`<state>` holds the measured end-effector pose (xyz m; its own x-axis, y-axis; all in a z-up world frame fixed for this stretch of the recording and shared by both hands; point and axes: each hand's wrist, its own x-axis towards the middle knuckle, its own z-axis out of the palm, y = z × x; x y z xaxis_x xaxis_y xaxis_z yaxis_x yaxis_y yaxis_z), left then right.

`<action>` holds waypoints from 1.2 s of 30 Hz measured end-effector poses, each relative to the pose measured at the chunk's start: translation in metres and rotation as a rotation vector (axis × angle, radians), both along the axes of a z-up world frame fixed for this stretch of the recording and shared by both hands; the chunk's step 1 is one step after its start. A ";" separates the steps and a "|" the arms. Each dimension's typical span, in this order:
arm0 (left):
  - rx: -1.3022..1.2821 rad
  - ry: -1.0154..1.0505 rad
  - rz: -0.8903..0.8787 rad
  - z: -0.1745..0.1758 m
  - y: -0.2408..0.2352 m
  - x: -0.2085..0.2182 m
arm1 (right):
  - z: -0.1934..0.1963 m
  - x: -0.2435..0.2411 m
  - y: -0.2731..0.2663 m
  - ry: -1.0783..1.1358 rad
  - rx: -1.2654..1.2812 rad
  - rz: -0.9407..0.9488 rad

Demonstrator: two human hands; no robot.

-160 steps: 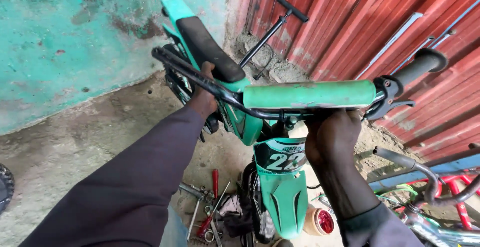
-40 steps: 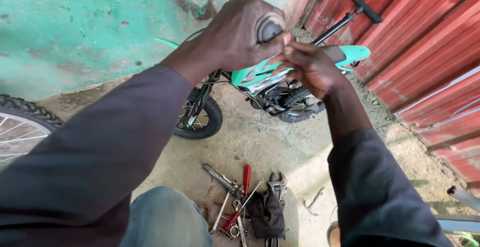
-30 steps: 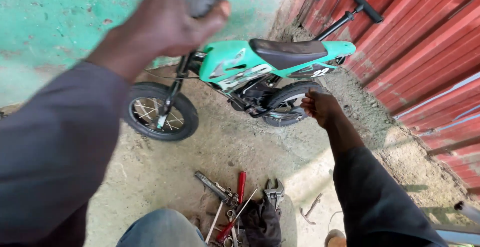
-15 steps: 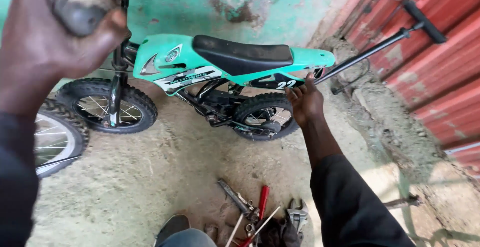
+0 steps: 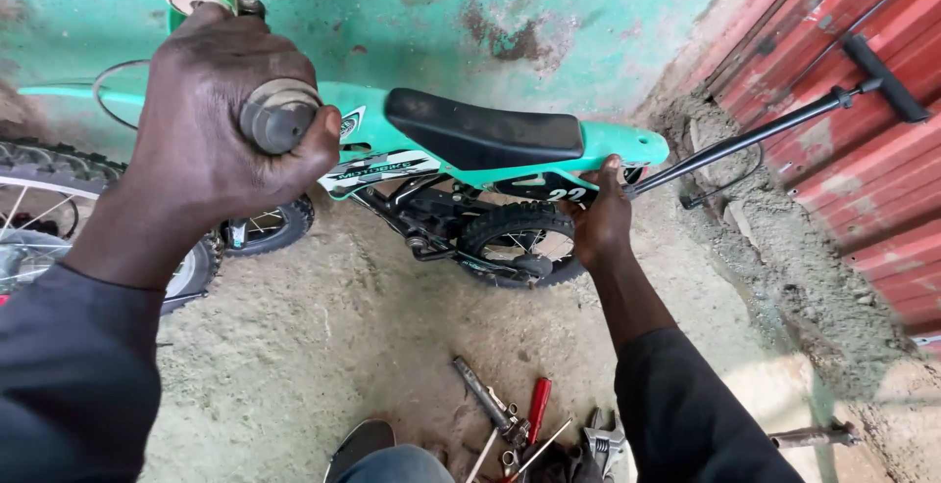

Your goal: The person uses a screwdriver to loosen and remove bolts from the seat post and front fork of a teal mini dirt bike. They then lift the bike to inspect the underside and remove the front wheel. Finally, they reassemble the bike by reattaching the front wheel and handlebars.

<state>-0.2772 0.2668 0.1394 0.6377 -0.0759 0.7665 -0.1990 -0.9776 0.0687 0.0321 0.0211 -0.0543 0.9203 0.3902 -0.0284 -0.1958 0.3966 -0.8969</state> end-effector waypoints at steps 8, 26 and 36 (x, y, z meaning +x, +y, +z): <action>-0.060 0.020 -0.059 0.002 -0.009 0.004 | 0.006 0.010 -0.007 0.070 -0.064 -0.186; -0.170 0.083 -0.515 0.037 -0.168 -0.003 | -0.025 0.109 -0.226 0.044 -0.203 -0.255; 0.102 0.098 0.054 -0.048 -0.313 0.061 | -0.039 0.096 -0.253 0.040 -0.214 -0.292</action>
